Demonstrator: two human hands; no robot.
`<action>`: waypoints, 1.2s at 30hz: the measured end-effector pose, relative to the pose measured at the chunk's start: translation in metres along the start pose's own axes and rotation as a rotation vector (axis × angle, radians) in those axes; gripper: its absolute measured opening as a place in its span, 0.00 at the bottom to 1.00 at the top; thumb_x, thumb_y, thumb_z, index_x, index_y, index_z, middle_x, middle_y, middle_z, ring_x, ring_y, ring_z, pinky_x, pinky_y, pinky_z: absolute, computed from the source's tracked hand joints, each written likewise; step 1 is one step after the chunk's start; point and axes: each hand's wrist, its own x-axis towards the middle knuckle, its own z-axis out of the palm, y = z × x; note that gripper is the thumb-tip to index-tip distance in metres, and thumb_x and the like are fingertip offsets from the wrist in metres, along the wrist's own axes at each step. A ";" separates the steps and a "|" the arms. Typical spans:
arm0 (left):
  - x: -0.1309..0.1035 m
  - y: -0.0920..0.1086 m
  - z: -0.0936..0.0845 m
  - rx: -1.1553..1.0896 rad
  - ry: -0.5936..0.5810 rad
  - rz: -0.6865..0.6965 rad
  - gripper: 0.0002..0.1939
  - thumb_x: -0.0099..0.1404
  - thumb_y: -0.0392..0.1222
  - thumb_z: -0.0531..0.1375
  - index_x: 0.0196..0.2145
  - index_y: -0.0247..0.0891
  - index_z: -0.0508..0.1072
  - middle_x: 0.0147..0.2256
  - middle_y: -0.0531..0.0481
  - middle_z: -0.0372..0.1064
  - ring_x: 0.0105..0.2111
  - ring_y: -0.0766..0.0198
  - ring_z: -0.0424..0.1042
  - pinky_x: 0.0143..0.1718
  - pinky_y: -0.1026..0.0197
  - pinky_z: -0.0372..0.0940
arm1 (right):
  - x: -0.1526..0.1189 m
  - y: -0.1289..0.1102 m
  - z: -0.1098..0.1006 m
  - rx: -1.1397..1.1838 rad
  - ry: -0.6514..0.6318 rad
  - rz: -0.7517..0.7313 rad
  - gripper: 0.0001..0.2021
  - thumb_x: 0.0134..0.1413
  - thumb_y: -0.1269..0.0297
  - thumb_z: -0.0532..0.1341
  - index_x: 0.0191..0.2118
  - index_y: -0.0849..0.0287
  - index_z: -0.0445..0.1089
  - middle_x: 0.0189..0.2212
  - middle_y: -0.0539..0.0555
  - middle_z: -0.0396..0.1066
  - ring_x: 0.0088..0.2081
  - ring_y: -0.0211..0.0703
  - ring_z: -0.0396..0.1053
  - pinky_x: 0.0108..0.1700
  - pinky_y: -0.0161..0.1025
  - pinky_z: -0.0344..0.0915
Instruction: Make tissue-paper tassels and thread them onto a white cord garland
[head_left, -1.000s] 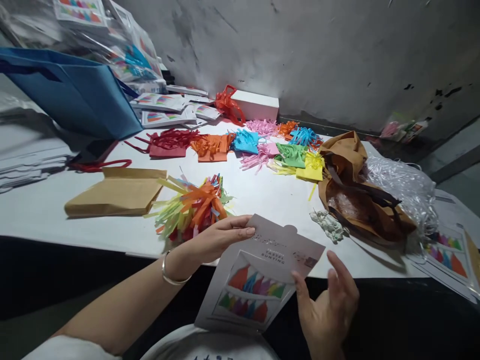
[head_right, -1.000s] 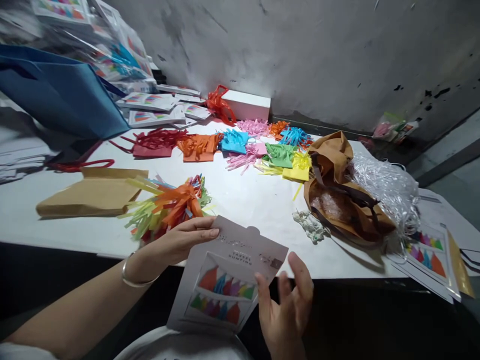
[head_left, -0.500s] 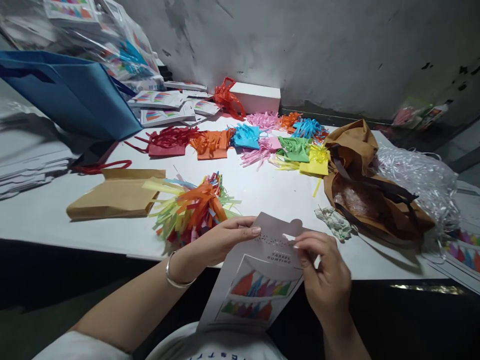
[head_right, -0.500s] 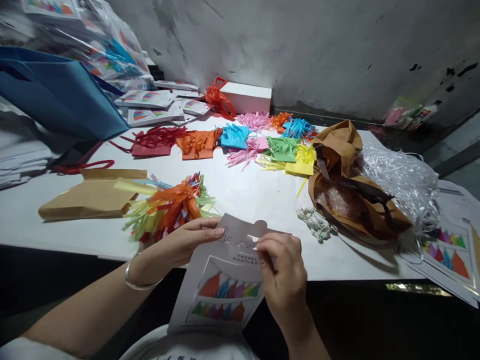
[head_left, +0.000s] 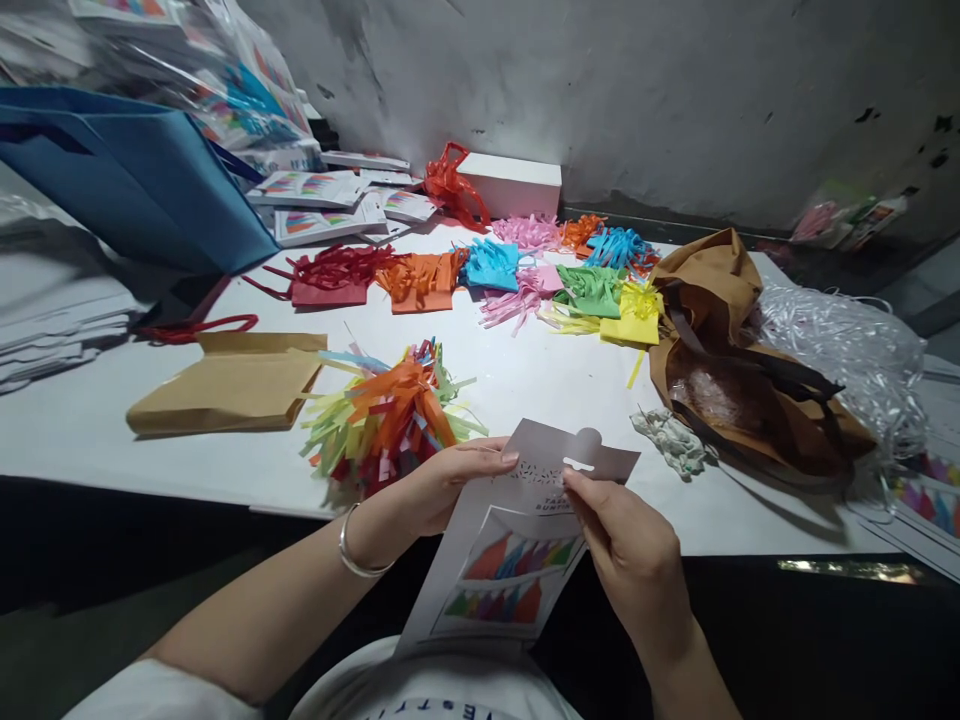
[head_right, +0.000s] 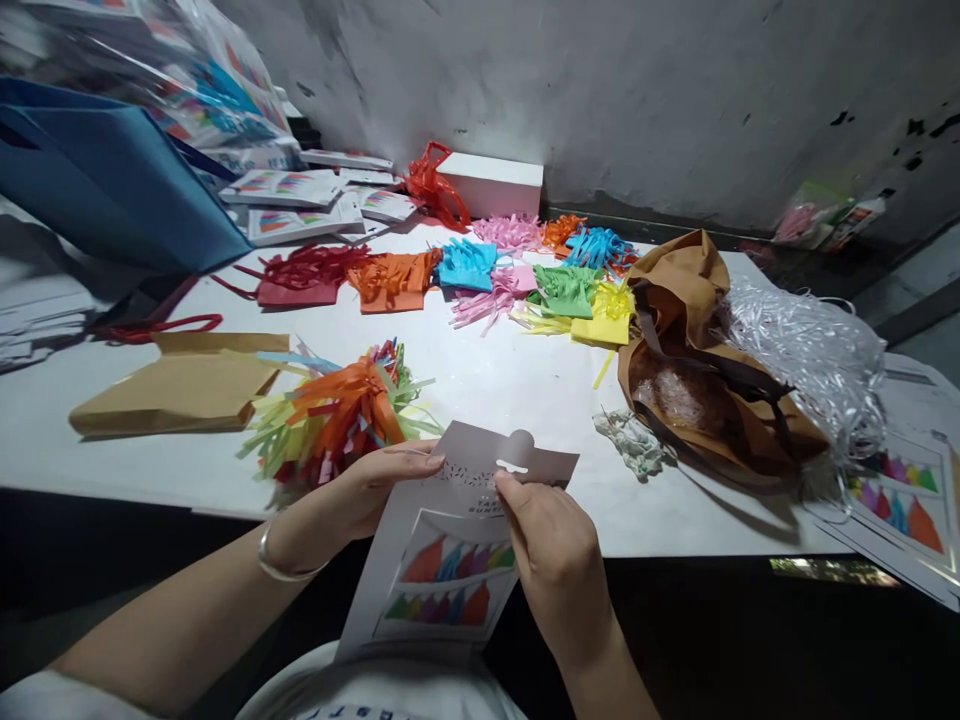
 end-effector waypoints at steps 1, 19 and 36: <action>0.000 -0.001 -0.001 0.008 -0.016 0.006 0.15 0.58 0.39 0.66 0.43 0.30 0.79 0.36 0.40 0.79 0.34 0.58 0.78 0.38 0.62 0.69 | 0.001 0.000 -0.001 0.006 -0.004 -0.001 0.16 0.63 0.78 0.57 0.54 0.58 0.69 0.36 0.54 0.77 0.38 0.41 0.76 0.40 0.38 0.73; -0.018 0.019 -0.002 0.135 0.102 0.160 0.17 0.56 0.40 0.70 0.44 0.32 0.79 0.38 0.40 0.79 0.37 0.52 0.78 0.39 0.58 0.69 | -0.038 0.012 -0.002 0.827 0.483 0.581 0.11 0.58 0.58 0.65 0.29 0.57 0.68 0.33 0.51 0.65 0.34 0.40 0.69 0.35 0.38 0.69; -0.032 -0.024 0.074 0.613 0.164 0.557 0.34 0.50 0.56 0.72 0.51 0.37 0.74 0.46 0.41 0.75 0.48 0.46 0.71 0.47 0.55 0.68 | -0.011 -0.071 0.007 -0.229 0.311 -0.206 0.11 0.63 0.75 0.56 0.48 0.67 0.71 0.50 0.67 0.74 0.56 0.55 0.70 0.51 0.45 0.74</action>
